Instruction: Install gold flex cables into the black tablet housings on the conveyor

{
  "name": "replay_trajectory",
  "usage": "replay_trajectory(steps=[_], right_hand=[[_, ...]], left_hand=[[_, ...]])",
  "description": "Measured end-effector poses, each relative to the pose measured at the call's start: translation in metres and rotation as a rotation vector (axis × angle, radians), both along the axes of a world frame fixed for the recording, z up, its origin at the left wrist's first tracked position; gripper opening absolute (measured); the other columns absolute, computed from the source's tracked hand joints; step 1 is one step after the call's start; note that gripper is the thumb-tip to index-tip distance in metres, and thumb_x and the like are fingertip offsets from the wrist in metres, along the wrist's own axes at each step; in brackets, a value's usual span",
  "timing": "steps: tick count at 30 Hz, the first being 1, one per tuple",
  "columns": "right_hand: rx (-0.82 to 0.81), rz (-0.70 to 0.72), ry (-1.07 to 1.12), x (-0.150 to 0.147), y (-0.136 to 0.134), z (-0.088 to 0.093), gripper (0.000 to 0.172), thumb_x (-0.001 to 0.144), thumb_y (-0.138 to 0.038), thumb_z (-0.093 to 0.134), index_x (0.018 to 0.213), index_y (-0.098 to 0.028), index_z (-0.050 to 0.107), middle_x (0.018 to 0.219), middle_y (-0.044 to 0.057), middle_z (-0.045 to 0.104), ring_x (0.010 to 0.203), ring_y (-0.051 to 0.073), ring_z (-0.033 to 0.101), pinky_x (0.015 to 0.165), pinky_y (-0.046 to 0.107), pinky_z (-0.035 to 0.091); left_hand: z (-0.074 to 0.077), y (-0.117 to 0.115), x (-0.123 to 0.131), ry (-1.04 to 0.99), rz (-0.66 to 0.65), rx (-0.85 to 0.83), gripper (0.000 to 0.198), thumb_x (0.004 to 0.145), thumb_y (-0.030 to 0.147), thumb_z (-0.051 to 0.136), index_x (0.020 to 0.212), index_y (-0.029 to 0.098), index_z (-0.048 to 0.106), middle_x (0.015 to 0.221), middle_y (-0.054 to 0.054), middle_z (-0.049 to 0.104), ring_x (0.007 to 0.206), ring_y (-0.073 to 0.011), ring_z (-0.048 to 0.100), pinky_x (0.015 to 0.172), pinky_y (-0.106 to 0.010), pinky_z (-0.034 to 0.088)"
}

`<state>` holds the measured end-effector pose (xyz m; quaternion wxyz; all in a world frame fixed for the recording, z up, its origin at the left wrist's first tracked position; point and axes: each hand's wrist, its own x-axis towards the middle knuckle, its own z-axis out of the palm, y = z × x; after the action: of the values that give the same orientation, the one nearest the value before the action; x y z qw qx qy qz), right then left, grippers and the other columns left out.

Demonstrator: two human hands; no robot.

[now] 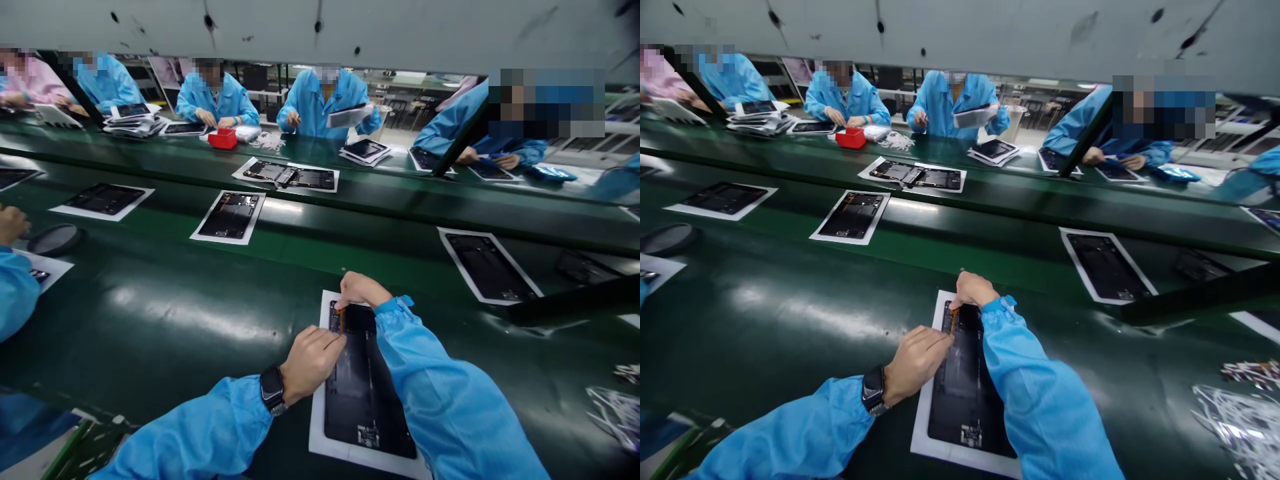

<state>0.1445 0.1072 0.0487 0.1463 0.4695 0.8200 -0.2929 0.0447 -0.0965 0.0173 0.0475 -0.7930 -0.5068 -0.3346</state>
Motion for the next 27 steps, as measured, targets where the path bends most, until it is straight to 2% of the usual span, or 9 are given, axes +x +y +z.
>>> replay_trajectory(steps=[8,19,24,27], right_hand=[[0.123,0.068,-0.018,0.021,-0.025,0.007,0.035,0.065,-0.043,0.083,0.082,-0.022,0.061,0.073,-0.001,0.062,0.068,0.016,0.056,0.056,0.025,0.031],[0.128,0.173,-0.027,0.023,-0.034,0.015,0.033,0.074,-0.038,0.079,0.093,-0.022,0.058,0.088,0.002,0.064,0.080,0.018,0.059,0.059,0.025,0.030],[0.104,0.272,-0.028,0.018,-0.032,0.023,0.031,0.073,-0.033,0.080,0.092,-0.021,0.058,0.087,0.003,0.065,0.083,0.021,0.061,0.058,0.026,0.029],[0.122,0.282,-0.002,0.020,-0.034,0.021,0.029,0.077,-0.035,0.077,0.093,-0.022,0.057,0.087,0.002,0.065,0.082,0.021,0.061,0.059,0.026,0.029]], left_hand=[[-0.009,0.001,0.000,-0.011,-0.035,-0.062,0.016,0.097,0.014,0.047,0.107,0.015,0.060,0.094,-0.003,0.071,0.085,-0.0155,0.066,0.074,-0.031,0.046],[-0.008,0.000,0.000,0.000,-0.052,-0.094,0.016,0.098,0.014,0.046,0.106,0.015,0.060,0.093,-0.003,0.070,0.085,-0.0145,0.066,0.074,-0.030,0.047],[-0.008,0.001,0.001,-0.027,-0.059,-0.044,0.017,0.099,0.014,0.044,0.104,0.014,0.060,0.091,-0.004,0.070,0.084,-0.0150,0.066,0.072,-0.030,0.046],[-0.005,0.000,0.001,-0.046,-0.078,-0.034,0.016,0.098,0.012,0.046,0.104,0.013,0.060,0.092,-0.004,0.070,0.084,-0.0154,0.066,0.072,-0.030,0.046]])
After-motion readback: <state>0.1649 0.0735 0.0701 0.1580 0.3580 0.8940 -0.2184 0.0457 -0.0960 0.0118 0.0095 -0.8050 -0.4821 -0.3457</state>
